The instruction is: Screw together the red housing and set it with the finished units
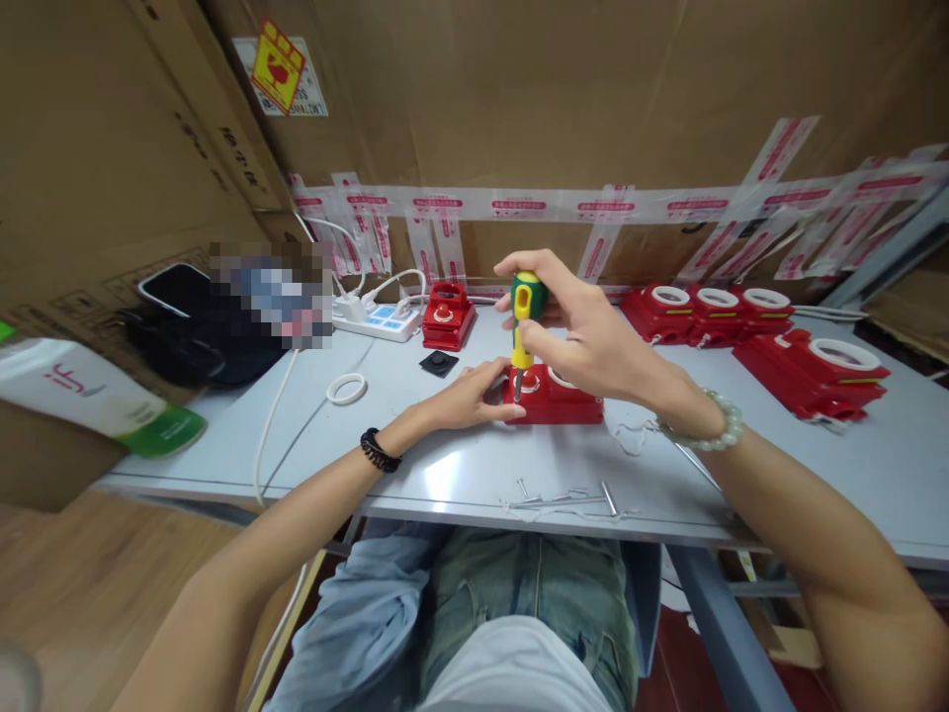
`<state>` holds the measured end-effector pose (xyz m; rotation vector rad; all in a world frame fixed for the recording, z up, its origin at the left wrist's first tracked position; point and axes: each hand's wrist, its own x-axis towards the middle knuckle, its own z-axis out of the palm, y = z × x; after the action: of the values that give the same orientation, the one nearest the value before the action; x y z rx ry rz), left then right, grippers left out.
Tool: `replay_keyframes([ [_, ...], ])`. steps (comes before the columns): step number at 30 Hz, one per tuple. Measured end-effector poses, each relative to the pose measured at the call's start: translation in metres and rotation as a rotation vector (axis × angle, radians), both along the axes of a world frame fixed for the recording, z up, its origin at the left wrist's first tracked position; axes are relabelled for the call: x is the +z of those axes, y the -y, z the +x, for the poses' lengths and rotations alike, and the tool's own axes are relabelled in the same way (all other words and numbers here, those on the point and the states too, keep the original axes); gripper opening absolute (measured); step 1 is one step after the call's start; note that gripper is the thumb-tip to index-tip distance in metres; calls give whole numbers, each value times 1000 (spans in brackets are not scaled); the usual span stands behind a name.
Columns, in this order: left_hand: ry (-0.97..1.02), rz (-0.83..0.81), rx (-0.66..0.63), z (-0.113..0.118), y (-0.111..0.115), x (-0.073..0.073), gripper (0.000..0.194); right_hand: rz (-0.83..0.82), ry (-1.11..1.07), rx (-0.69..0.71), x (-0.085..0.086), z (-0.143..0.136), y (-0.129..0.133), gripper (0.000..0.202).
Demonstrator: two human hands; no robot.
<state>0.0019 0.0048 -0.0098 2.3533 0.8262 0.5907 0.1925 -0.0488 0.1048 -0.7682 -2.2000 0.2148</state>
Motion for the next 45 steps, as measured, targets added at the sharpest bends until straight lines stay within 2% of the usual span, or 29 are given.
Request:
replay_keyframes([
  [2,23,-9,-2,0,0,0,54,11,-20,-19,-3,-2,-1,36],
  [6,27,-2,11,0,-1,-1,54,158,-11,-205,-7,-9,0,36],
  [8,9,11,13,0,-1,-2,53,195,6,-244,-5,-9,2,33],
  [12,-3,18,7,0,-1,-1,54,63,16,-62,2,-4,5,32],
  [14,4,10,4,0,-1,-1,55,16,10,-33,2,-4,5,32],
  [18,26,-10,0,0,0,0,57,150,2,-254,-3,-7,3,30],
  [20,33,-7,-1,1,-1,0,58,190,23,-302,-3,-6,2,28],
  [26,34,12,-20,-1,-2,-3,55,-35,44,43,4,2,2,43],
  [28,25,19,-14,-1,-2,-4,54,-43,34,2,2,0,2,39],
  [33,0,29,0,0,-2,-2,54,106,41,-279,-6,-6,1,35],
  [35,9,28,-11,0,-1,-2,55,94,61,-260,-4,-4,1,36],
  [40,28,13,-31,0,0,-1,55,-78,54,1,7,5,3,42],
  [42,21,9,-26,0,-1,-1,55,-72,43,-33,6,3,4,36],
  [45,12,11,-11,0,-1,-1,54,13,44,-201,0,-3,4,34],
])
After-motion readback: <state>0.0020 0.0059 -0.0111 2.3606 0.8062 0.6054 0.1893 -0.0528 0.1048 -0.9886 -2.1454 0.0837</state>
